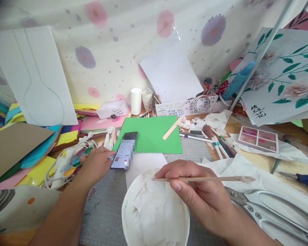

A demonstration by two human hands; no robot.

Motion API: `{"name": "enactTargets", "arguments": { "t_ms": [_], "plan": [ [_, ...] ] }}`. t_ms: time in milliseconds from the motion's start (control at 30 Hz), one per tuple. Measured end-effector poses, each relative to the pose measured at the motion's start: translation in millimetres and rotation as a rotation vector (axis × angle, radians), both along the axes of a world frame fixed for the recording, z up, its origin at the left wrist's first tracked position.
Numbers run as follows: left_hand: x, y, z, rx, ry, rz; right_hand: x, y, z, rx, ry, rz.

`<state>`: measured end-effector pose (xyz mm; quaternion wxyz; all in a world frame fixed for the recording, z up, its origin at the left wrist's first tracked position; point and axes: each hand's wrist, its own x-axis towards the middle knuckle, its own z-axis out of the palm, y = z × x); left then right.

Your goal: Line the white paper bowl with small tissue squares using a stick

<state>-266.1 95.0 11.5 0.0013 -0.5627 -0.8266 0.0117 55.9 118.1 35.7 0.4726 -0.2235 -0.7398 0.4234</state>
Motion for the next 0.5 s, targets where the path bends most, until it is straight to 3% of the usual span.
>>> {"name": "enactTargets", "arguments": {
  "t_ms": [300,500],
  "plan": [
    [5,-3,2.1,0.092,-0.103,-0.075,3,-1,1.2,-0.003,-0.009,0.007],
    [4,-2,7.9,0.208,-0.144,-0.009,3,-2,3.5,-0.019,0.003,-0.003]
  ]
}}
